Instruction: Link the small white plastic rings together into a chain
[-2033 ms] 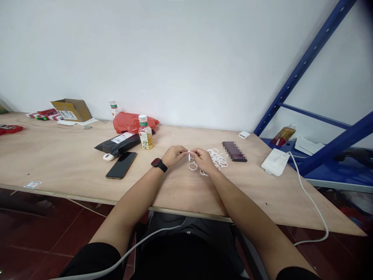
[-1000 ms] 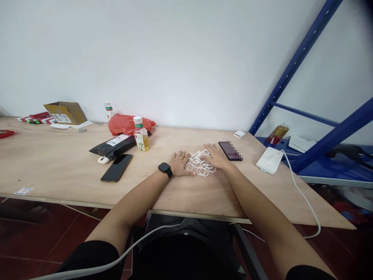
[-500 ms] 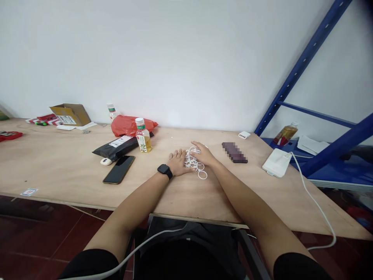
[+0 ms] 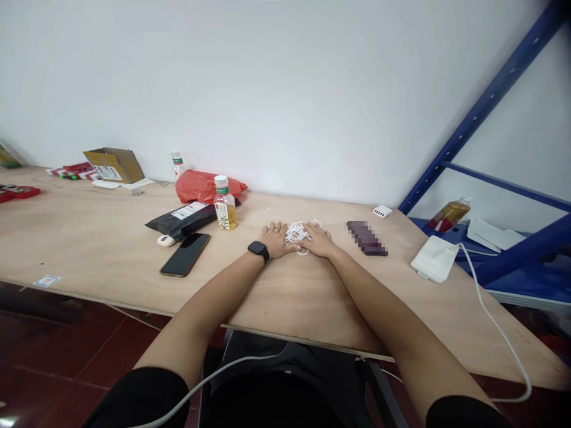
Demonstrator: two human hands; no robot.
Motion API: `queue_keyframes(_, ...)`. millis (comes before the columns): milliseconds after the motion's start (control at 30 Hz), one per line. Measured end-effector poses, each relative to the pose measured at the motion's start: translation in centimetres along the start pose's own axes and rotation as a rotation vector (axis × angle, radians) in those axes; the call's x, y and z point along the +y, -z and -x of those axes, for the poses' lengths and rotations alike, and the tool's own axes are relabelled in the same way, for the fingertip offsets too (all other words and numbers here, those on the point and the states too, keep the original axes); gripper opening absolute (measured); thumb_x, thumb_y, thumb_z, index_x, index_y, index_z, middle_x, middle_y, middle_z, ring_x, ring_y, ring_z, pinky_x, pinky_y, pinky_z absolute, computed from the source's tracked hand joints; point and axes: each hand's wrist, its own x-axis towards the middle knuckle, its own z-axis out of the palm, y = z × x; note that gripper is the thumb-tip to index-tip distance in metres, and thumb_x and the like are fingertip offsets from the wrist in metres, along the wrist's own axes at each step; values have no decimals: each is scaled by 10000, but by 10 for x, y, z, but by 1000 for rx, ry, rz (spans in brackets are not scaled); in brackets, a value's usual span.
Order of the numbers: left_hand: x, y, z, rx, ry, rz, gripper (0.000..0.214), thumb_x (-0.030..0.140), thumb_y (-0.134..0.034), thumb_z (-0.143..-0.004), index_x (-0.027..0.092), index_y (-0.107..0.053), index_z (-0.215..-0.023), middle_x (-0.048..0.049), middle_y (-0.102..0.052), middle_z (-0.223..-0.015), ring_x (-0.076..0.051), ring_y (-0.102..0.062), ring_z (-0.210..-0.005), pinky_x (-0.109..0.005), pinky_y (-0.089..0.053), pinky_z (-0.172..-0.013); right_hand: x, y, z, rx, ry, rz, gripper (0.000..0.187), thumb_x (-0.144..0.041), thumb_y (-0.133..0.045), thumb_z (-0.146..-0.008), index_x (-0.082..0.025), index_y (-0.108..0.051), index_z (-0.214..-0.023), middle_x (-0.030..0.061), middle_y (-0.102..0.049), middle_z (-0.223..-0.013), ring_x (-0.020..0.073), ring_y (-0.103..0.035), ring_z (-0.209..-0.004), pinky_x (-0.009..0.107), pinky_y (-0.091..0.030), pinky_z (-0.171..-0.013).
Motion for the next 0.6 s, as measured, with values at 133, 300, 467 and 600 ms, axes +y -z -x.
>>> queue_keyframes(133,-9,5,-21,22,55,0,961,783,-340,-797,128,-234,-1492,-207,-248,-1549,-390,-187,-1435,-554,-143,-1132,-11,-8,-28,83,-72,-56,727,-555,-564,-824,-236,-385,-1453,139,-333,-1526,407,-253,-1406,615,-240,-1084)
queue_keyframes(300,-23,13,-10,58,84,14,903,761,-321,-823,144,-265,-1480,-201,-240,-1554,-378,-187,-1438,-546,-164,-1127,-5,-4,-30,155,17,-106,669,-462,-599,-814,-219,-442,-1416,119,-404,-1487,332,-346,-1370,499,-295,-1098)
queue_keyframes(467,-29,21,21,38,130,-43,956,801,-392,-761,126,-357,-1436,-238,-292,-1522,-397,-236,-1413,-561,-189,-1109,0,7,-9,191,107,-38,467,-377,-572,-860,-247,-575,-1308,104,-507,-1394,298,-417,-1300,465,-310,-1075)
queue_keyframes(600,-24,20,27,-1,143,-95,849,762,-320,-819,83,-564,-1266,-268,-407,-1443,-417,-289,-1379,-576,-179,-1100,-15,7,4,217,224,8,403,-340,-549,-882,-294,-606,-1278,85,-476,-1413,295,-392,-1290,462,-312,-1054)
